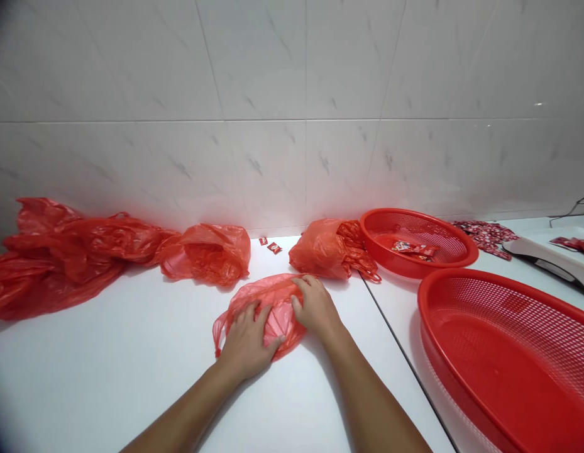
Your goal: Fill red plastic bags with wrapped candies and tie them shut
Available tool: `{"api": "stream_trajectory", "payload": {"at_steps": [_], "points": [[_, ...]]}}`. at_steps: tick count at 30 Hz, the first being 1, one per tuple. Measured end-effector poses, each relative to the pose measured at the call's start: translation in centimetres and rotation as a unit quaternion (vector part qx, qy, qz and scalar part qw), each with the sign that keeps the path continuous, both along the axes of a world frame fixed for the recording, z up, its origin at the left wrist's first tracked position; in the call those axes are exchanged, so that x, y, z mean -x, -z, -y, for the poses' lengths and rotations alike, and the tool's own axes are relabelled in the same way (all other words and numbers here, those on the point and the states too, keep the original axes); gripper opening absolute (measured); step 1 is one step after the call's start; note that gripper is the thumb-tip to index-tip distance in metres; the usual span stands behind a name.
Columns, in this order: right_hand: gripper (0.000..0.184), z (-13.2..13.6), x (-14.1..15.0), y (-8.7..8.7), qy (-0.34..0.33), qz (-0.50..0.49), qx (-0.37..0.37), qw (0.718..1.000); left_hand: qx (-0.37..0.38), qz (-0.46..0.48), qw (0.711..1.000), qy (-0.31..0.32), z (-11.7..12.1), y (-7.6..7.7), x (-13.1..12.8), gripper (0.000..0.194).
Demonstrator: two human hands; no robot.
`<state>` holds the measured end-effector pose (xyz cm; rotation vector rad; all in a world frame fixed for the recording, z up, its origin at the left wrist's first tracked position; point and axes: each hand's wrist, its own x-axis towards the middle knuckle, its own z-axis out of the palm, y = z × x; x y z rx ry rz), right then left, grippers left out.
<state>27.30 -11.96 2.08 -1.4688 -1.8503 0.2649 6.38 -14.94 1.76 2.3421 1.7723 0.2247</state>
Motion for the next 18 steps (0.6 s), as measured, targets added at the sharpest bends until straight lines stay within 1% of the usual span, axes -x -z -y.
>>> {"api": "stream_trajectory", "payload": {"at_steps": [2, 4, 6, 9, 11, 15, 18], "points": [[0.045, -0.2, 0.0, 0.0, -0.008, -0.021, -0.022, 1.000, 0.006, 0.011, 1.000, 0.017, 0.5, -0.1, -0.1, 0.083], [0.043, -0.2, 0.1, 0.2, -0.024, -0.016, -0.009, 1.000, 0.006, 0.020, 0.999, 0.032, 0.9, -0.2, -0.3, 0.085], [0.047, -0.1, 0.2, 0.5, -0.034, 0.009, 0.036, 0.999, 0.003, 0.031, 0.999, 0.042, 1.1, -0.3, -0.4, 0.088], [0.066, 0.0, 0.4, 1.0, -0.026, 0.061, 0.132, 0.989, -0.004, 0.048, 0.998, 0.048, 1.1, -0.3, -0.4, 0.093], [0.074, 0.0, 0.5, 1.2, -0.020, 0.085, 0.174, 0.981, -0.009, 0.050, 0.998, 0.044, 0.9, -0.4, -0.3, 0.097], [0.080, 0.1, 0.5, 1.3, -0.021, 0.096, 0.196, 0.976, -0.021, 0.030, 0.998, 0.050, 0.5, -0.4, 0.0, 0.096], [0.076, 0.0, 0.5, 1.4, -0.014, 0.087, 0.196, 0.977, -0.020, 0.011, 0.998, 0.058, 0.2, -0.4, 0.1, 0.095]]}}
